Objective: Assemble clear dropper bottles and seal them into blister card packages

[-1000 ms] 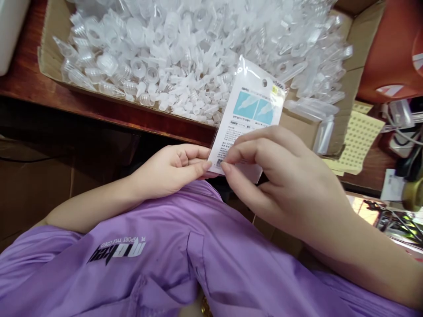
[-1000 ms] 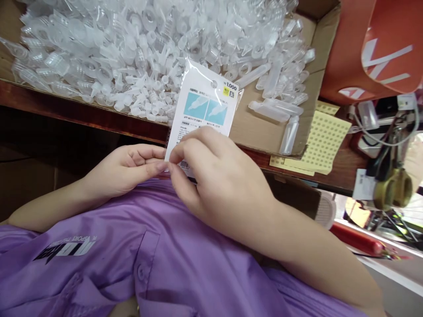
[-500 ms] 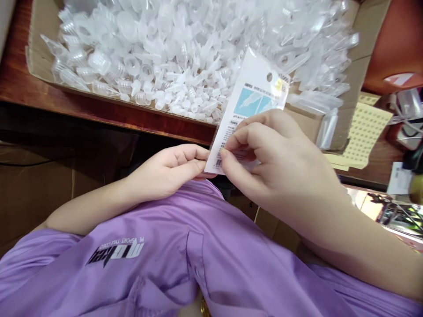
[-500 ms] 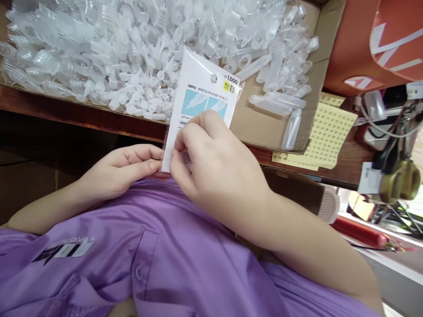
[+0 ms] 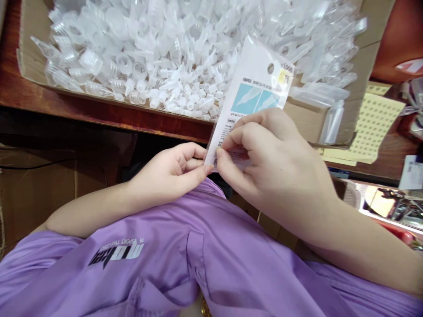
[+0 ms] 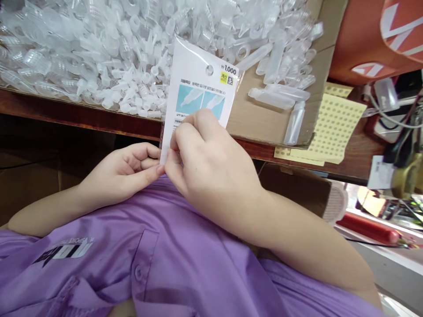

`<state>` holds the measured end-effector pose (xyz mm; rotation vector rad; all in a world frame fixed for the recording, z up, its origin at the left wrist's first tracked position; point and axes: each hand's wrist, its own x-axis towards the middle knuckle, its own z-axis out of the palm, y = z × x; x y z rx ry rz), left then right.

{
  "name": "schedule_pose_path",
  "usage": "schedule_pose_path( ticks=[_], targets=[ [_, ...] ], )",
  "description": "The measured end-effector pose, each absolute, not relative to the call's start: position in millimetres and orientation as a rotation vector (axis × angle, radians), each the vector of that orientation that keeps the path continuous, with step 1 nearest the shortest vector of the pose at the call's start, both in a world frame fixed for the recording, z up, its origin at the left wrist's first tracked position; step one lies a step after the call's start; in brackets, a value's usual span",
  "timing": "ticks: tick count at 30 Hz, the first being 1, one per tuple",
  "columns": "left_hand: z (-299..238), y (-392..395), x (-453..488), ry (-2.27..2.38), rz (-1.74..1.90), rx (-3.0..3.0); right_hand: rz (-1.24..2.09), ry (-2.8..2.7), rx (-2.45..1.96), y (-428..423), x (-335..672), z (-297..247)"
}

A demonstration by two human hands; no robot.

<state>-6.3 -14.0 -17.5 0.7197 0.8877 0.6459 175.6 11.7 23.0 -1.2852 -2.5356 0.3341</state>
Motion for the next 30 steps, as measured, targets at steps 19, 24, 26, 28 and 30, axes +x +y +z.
schedule_pose_path(
  ticks=[19, 24, 26, 28, 30],
  targets=[
    [-24.8, -12.7, -3.8, 1.043, 0.774, 0.876, 0.396, -2.460, -1.107, 7.3, 186.0, 15.4],
    [-29.7, -13.0, -3.4, 1.086, 0.807, 0.875, 0.420, -2.197, -1.192, -11.6, 211.7, 8.7],
    [-30.8, -14.2, -3.1, 1.108, 0.816, 0.873, 0.395, -2.073, -1.221, -20.7, 223.8, -3.5],
    [-30.8, -15.5, -1.9, 1.129, 0.812, 0.868, 0.384, -1.997, -1.230, -28.2, 232.7, -18.9],
    [-29.7, -16.4, 0.2, 1.134, 0.797, 0.858, 0.403, -1.938, -1.216, -33.1, 236.3, -33.4]
  ],
)
